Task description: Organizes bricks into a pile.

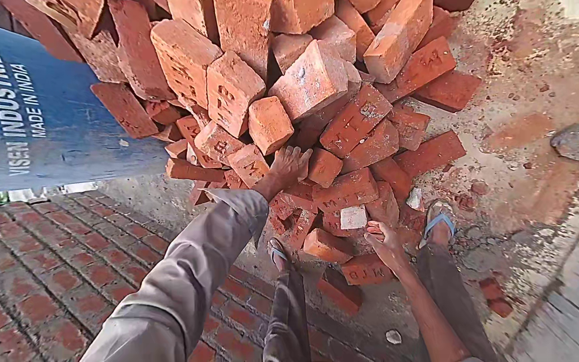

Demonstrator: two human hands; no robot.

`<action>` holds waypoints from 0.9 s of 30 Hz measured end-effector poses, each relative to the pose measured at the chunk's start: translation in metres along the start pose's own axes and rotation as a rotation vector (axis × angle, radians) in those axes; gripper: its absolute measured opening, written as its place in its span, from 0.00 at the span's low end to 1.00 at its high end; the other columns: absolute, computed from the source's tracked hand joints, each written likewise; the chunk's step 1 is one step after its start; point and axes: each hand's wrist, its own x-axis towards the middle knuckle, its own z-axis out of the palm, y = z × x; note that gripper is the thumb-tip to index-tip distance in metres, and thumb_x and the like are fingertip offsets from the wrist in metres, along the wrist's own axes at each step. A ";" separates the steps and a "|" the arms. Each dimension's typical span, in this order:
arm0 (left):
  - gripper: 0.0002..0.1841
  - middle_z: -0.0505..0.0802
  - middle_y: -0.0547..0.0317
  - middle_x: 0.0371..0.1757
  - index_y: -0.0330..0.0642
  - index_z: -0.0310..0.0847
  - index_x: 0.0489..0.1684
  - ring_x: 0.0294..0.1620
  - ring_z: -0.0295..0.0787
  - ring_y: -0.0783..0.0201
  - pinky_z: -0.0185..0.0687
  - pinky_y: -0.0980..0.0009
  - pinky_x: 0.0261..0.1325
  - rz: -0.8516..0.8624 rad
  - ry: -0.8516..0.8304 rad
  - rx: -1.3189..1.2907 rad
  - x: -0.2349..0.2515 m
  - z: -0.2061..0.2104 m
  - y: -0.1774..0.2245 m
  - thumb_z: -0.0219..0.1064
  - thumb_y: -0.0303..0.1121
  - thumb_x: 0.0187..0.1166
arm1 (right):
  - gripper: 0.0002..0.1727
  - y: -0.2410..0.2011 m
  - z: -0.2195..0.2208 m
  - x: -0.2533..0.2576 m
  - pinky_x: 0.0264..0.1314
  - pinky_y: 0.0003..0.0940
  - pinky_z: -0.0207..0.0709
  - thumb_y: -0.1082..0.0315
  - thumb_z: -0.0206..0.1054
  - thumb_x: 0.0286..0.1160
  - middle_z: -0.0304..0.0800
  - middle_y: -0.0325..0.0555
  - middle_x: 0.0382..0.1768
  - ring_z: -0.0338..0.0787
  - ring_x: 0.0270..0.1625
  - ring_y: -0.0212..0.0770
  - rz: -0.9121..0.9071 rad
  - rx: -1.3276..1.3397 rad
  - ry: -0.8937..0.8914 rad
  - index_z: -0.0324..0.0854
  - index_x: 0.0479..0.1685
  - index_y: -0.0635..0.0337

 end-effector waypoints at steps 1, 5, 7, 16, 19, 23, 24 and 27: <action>0.62 0.81 0.35 0.73 0.60 0.56 0.93 0.72 0.76 0.33 0.73 0.37 0.70 0.010 -0.072 -0.008 0.004 -0.007 -0.001 0.87 0.37 0.43 | 0.27 0.002 0.001 -0.001 0.58 0.36 0.91 0.47 0.73 0.71 0.93 0.32 0.58 0.93 0.57 0.30 0.005 -0.012 -0.010 0.82 0.70 0.42; 0.48 0.88 0.44 0.62 0.51 0.71 0.82 0.65 0.84 0.43 0.78 0.45 0.66 0.092 0.045 -0.004 -0.011 0.010 0.004 0.84 0.41 0.47 | 0.27 0.015 0.005 -0.003 0.59 0.36 0.91 0.46 0.74 0.70 0.93 0.31 0.58 0.93 0.58 0.30 0.006 -0.057 -0.011 0.83 0.69 0.41; 0.47 0.87 0.45 0.64 0.49 0.69 0.82 0.65 0.83 0.44 0.78 0.47 0.63 0.067 0.097 -0.043 -0.036 0.028 0.004 0.81 0.40 0.52 | 0.28 0.022 0.005 0.003 0.59 0.37 0.92 0.45 0.74 0.69 0.94 0.29 0.57 0.93 0.57 0.29 -0.007 -0.094 -0.012 0.83 0.69 0.40; 0.56 0.94 0.60 0.56 0.58 0.67 0.81 0.54 0.95 0.64 0.94 0.60 0.59 -0.506 0.290 -1.158 -0.213 -0.076 -0.109 0.93 0.51 0.40 | 0.28 -0.046 0.016 0.021 0.65 0.47 0.85 0.61 0.75 0.70 0.92 0.45 0.60 0.91 0.61 0.40 0.156 -0.194 -0.072 0.81 0.72 0.55; 0.55 0.94 0.51 0.57 0.61 0.63 0.84 0.49 0.96 0.52 0.96 0.54 0.49 -0.611 0.456 -1.272 -0.272 -0.175 -0.168 0.91 0.37 0.45 | 0.27 0.003 0.015 0.057 0.57 0.43 0.90 0.49 0.74 0.67 0.95 0.37 0.54 0.94 0.54 0.34 -0.067 -0.264 -0.022 0.84 0.69 0.45; 0.59 0.89 0.43 0.63 0.57 0.53 0.89 0.54 0.93 0.50 0.91 0.49 0.52 -0.860 0.771 -0.843 -0.309 -0.305 -0.283 0.89 0.34 0.49 | 0.27 0.003 0.017 0.070 0.59 0.42 0.90 0.50 0.75 0.66 0.95 0.39 0.54 0.94 0.55 0.34 -0.096 -0.223 0.002 0.85 0.67 0.46; 0.61 0.84 0.39 0.69 0.53 0.46 0.92 0.61 0.89 0.49 0.89 0.48 0.58 -0.927 0.821 -0.709 -0.308 -0.328 -0.318 0.88 0.38 0.52 | 0.27 0.007 0.020 0.071 0.59 0.43 0.89 0.50 0.75 0.65 0.95 0.39 0.54 0.93 0.55 0.34 -0.100 -0.229 0.011 0.85 0.66 0.47; 0.48 0.65 0.38 0.90 0.30 0.42 0.93 0.90 0.61 0.50 0.56 0.51 0.88 -1.323 0.716 -0.275 -0.254 -0.397 -0.337 0.66 0.49 0.81 | 0.29 0.004 0.036 0.070 0.61 0.44 0.87 0.47 0.74 0.66 0.94 0.39 0.55 0.93 0.57 0.34 -0.096 -0.227 -0.009 0.85 0.67 0.48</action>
